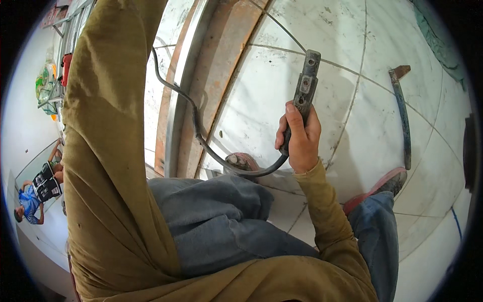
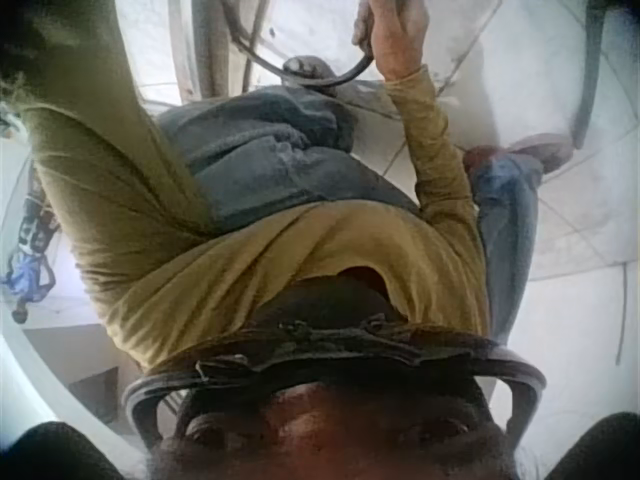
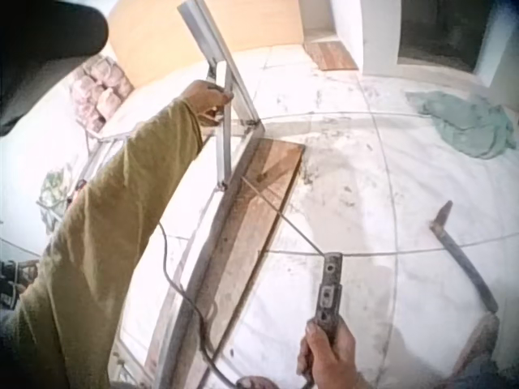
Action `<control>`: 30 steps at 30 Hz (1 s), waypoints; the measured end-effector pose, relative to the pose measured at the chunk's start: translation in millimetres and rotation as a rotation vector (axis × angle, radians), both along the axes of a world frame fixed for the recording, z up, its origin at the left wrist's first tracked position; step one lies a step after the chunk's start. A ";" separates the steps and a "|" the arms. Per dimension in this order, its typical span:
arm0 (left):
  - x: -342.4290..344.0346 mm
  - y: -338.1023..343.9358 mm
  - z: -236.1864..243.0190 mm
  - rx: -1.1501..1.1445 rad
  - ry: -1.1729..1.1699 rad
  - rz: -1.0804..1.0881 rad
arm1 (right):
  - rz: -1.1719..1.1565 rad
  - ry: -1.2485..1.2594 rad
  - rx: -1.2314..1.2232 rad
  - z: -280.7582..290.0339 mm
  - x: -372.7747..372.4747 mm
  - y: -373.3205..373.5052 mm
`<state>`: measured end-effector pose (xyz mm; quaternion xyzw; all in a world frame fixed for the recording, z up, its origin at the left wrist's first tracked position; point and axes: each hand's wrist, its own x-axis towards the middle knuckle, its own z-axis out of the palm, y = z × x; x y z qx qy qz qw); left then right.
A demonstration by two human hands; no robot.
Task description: The person positions metal beams on a tiled floor and uses a welding tool to join them together, creating bright sparks and flashes.
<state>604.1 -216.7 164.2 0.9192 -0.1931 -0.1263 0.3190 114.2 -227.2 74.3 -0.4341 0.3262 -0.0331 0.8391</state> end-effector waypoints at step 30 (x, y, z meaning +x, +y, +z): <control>4.2 -1.1 -2.3 -0.106 0.108 0.039 | 0.066 -0.049 0.016 -1.7 4.2 -6.9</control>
